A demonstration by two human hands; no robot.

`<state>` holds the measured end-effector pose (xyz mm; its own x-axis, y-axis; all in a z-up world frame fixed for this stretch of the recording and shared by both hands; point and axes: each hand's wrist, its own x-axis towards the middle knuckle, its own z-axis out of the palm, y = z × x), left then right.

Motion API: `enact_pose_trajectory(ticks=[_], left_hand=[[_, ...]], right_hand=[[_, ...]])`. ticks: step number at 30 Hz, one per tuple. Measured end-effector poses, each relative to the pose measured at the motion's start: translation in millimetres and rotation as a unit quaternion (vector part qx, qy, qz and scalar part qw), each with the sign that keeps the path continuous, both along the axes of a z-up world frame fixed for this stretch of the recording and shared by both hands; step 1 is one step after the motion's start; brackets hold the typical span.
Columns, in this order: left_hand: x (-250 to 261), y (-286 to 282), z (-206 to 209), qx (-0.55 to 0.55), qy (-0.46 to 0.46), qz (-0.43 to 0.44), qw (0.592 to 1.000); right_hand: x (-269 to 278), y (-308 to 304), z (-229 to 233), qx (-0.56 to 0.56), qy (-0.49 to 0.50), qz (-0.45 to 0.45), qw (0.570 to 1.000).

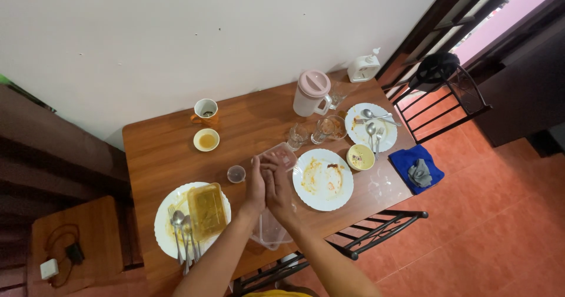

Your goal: Clear the remaining dirty plates, spoons, forks, and leftovers from the dining table and carry them to the kitchen sink area.

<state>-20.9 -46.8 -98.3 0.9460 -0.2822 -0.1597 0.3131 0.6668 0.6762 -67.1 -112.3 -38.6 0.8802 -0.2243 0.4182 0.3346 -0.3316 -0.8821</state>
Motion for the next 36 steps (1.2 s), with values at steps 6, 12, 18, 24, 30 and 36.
enact_pose_trajectory(ticks=[6,12,18,24,30,36], left_hand=[[-25.6,0.0,22.0,0.118,-0.108,-0.01,0.987],[-16.9,28.1,13.4,0.316,-0.337,0.068,0.884],[12.9,88.0,7.0,0.479,-0.323,0.144,0.804],[34.3,193.4,14.7,0.538,-0.003,0.159,0.828],[19.6,273.8,-73.0,0.71,-0.019,0.144,0.689],[13.5,277.9,-118.6,0.755,-0.047,0.041,0.653]], right_hand=[[16.4,-7.6,-19.0,0.196,0.137,-0.02,0.971],[23.3,4.8,-99.2,0.47,0.234,0.071,0.848],[12.0,15.5,-76.0,0.526,0.336,0.246,0.742],[-21.5,-54.6,-101.3,-0.078,0.361,-0.02,0.929],[-80.9,-84.5,-169.1,-0.21,0.37,-0.125,0.897],[-102.3,-79.4,-194.4,-0.146,0.48,-0.067,0.862]])
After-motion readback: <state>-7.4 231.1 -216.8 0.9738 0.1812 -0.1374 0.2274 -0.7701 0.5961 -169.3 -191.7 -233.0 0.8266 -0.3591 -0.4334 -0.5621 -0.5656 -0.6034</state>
